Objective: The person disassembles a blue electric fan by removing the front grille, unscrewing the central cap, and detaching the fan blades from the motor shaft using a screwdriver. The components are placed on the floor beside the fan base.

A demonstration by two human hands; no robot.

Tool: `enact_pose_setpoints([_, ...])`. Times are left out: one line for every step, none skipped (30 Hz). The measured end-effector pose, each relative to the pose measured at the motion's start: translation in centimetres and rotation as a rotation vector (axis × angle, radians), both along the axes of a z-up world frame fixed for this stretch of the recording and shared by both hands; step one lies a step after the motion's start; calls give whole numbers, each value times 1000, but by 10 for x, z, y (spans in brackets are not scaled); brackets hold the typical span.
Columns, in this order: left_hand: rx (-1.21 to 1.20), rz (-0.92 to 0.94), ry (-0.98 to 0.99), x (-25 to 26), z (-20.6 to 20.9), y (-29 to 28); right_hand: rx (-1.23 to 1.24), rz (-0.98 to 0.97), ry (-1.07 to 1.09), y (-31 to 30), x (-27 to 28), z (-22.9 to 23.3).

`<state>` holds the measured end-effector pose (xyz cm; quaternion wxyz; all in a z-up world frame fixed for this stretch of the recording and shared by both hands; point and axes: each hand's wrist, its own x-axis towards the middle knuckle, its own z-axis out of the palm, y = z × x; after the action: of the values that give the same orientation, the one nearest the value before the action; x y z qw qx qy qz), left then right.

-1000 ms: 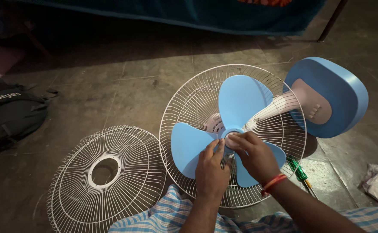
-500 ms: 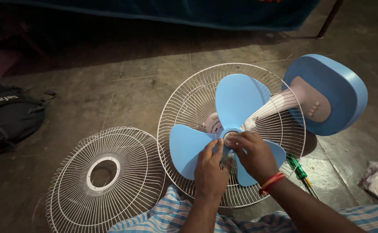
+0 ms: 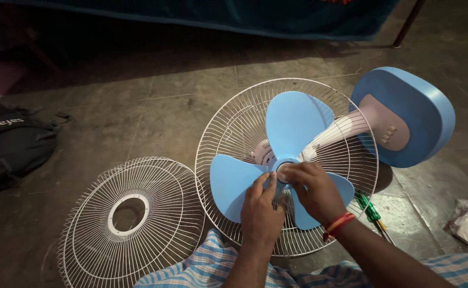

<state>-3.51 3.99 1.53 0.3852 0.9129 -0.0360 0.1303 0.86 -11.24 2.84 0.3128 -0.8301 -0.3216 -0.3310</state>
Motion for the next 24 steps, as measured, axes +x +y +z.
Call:
enact_pose_setpoints([-4, 2, -10, 0, 0, 0, 76, -93, 187, 1, 1, -3])
enact_pose_setpoints([-10, 0, -11, 0, -1, -2, 148, -190, 375, 0, 0, -6])
enact_pose_setpoints([-16, -2, -12, -1, -1, -3, 219, -288, 564, -3, 0, -8])
enact_pose_setpoints([-20, -6, -15, 0, -1, -3, 75, -384, 633, -5, 0, -9])
enact_pose_setpoints([-20, -6, -15, -1, -1, -3, -70, -480, 699, -6, -1, -10])
enact_pose_setpoints([-17, -4, -21, -1, 0, -2, -212, -571, 757, -7, 1, -10])
enact_pose_setpoints([-13, -1, -27, 0, 1, -1, -108, -470, 650, -7, 2, -9])
enact_pose_setpoints([-23, -1, -29, 0, 0, -1, -7, -371, 548, -7, 1, -8])
enact_pose_setpoints([-33, -1, -30, -1, 0, 0, 94, -272, 444, -8, -1, -7])
enact_pose_setpoints([-46, -1, -32, -1, -1, -1, 96, -237, 462, -9, -3, -6])
enact_pose_setpoints([-42, -5, -37, -1, -2, -3, 97, -202, 480, -9, -4, -4])
enact_pose_setpoints([-33, -4, -42, -1, -2, -2, 103, -160, 499, -6, -5, -3])
enact_pose_setpoints([-24, -3, -47, -1, -3, -2, 52, -176, 460, -4, -6, -3])
enact_pose_setpoints([-23, 2, -47, 0, -3, -1, 1, -192, 417, -1, -6, -2])
enact_pose_setpoints([-22, 7, -47, 1, -4, -1, -49, -207, 373, 2, -6, -1])
enact_pose_setpoints([-25, 9, -44, 0, -5, -2, -10, -239, 452, 3, -6, -1])
enact_pose_setpoints([-20, 9, -56, 0, -7, -4, 29, -270, 530, 4, -7, -1])
enact_pose_setpoints([-14, 12, -67, 0, -7, -4, 69, -297, 609, 5, -6, -1])
enact_pose_setpoints([-7, 16, -78, 0, -8, -4, 29, -233, 451, 6, -5, -1])
enact_pose_setpoints([-6, 19, -112, 2, -9, -4, -11, -175, 288, 6, -2, -1])
enact_pose_setpoints([-6, 23, -147, 4, -9, -3, -51, -117, 125, 5, 1, -1])
enact_pose_setpoints([-5, 30, -174, 2, -10, -4, -78, -75, 166, 3, 1, -1])
enact_pose_setpoints([-22, 30, -136, 1, -10, -3, -105, -32, 207, 1, 4, -1])
enact_pose_setpoints([-38, 27, -98, 0, -10, -2, -130, 7, 248, -1, 4, -2])
